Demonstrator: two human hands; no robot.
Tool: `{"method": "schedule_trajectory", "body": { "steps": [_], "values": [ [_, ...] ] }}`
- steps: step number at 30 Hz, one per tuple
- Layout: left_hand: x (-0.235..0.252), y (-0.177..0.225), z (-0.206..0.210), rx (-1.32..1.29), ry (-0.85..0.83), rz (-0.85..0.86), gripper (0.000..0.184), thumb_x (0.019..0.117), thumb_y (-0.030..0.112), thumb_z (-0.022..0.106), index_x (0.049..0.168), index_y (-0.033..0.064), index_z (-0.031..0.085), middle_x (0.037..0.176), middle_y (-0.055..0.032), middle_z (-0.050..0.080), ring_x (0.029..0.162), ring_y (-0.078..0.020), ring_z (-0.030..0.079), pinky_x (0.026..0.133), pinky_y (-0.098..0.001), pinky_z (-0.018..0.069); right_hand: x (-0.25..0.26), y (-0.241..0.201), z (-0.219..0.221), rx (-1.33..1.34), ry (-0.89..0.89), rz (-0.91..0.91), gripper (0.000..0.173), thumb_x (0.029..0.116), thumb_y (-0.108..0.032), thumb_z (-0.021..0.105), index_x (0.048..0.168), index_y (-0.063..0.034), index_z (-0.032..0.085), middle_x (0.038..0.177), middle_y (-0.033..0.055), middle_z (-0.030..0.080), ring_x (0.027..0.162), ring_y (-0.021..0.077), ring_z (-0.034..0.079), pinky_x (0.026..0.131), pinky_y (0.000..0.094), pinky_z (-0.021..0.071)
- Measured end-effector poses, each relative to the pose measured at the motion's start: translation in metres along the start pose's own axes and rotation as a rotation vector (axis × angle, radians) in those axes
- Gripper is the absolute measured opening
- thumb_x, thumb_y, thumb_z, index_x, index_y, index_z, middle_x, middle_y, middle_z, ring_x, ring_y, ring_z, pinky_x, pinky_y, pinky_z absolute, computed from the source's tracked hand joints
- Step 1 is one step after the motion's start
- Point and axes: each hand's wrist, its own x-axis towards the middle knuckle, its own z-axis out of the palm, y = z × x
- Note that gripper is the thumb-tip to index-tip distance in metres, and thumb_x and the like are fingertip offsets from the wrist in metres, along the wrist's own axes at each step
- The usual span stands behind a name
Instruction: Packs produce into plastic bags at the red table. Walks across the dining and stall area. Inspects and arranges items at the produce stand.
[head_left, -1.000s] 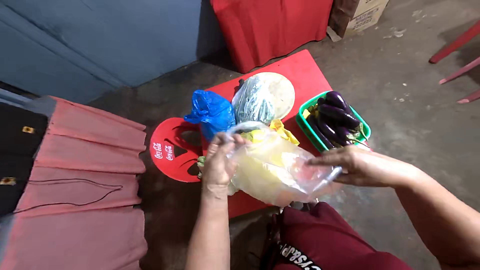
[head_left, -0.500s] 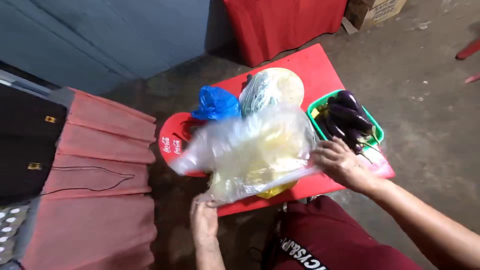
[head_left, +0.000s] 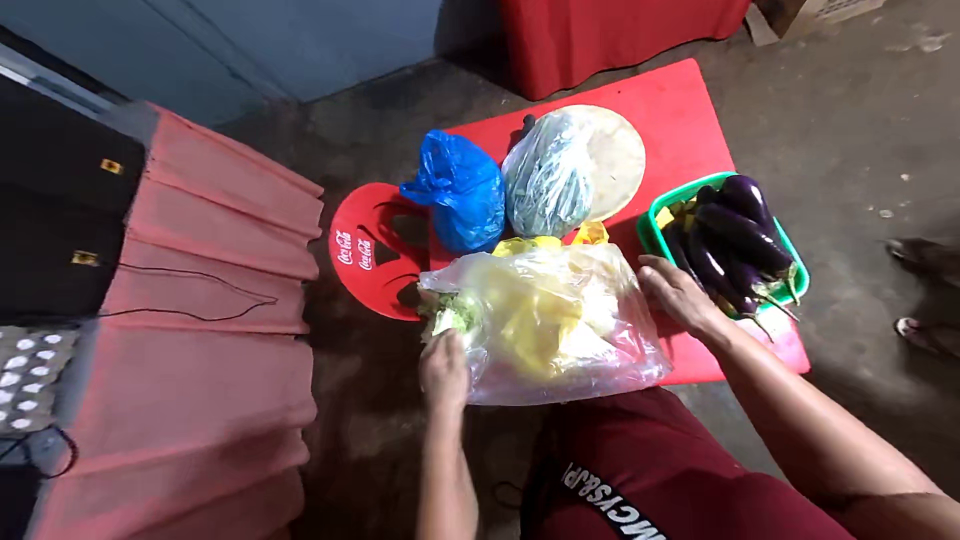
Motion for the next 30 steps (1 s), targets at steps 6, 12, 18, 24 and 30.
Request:
{"method": "schedule_trajectory", "body": {
  "steps": [6,12,18,24,30],
  "values": [
    [-0.003,-0.004,0.045,0.167,-0.291,-0.008,0.025,0.0977,0.015,0.067,0.112,-0.0053,0.068,0.115,-0.0228,0.068,0.109,-0.0365,0.066,0.101,-0.054,0.0484,0.0,0.011,0.012,0.058,-0.051,-0.059,0.043,0.0958,-0.014,0.069,0.134,0.0028,0.057,0.106,0.0166,0.07,0.091,0.0197,0.07,0.087,0.0398,0.0581],
    [-0.013,-0.054,0.027,-0.181,-0.182,-0.123,0.012,0.094,-0.003,0.057,0.103,-0.0099,0.061,0.096,-0.0168,0.064,0.088,-0.0207,0.062,0.081,-0.0396,0.0524,-0.005,0.01,-0.002,0.272,0.045,-0.064,0.02,0.0961,-0.001,0.062,0.115,0.0025,0.065,0.09,0.0078,0.07,0.076,0.0093,0.067,0.073,0.029,0.0583],
    [0.008,-0.005,0.04,-0.339,-0.155,-0.154,0.039,0.1072,0.02,0.048,0.131,-0.01,0.055,0.113,-0.0212,0.066,0.1,-0.0211,0.064,0.092,-0.0388,0.0519,-0.003,0.003,0.01,0.487,-0.068,0.048,0.025,0.1078,-0.021,0.045,0.114,-0.001,0.059,0.086,0.0021,0.065,0.076,0.0089,0.066,0.076,0.0301,0.0588],
    [0.002,-0.025,0.049,-0.443,-0.121,-0.181,0.017,0.0992,0.003,0.058,0.112,-0.0085,0.062,0.097,-0.0102,0.064,0.084,-0.0074,0.06,0.078,-0.0251,0.0513,-0.002,0.008,0.001,0.621,0.073,-0.009,0.009,0.0963,0.002,0.059,0.093,-0.0058,0.06,0.076,-0.0002,0.069,0.068,0.0084,0.067,0.069,0.0292,0.0592],
    [0.004,-0.037,0.063,-0.738,-0.244,-0.46,0.058,0.1082,0.033,0.045,0.155,0.0014,0.033,0.151,-0.0201,0.046,0.134,-0.0244,0.049,0.11,-0.0421,0.0434,-0.008,-0.009,0.004,0.598,-0.095,0.205,0.033,0.1099,-0.024,0.041,0.13,-0.0014,0.054,0.099,0.0057,0.069,0.087,0.0108,0.069,0.081,0.0304,0.0599]
  ]
}}
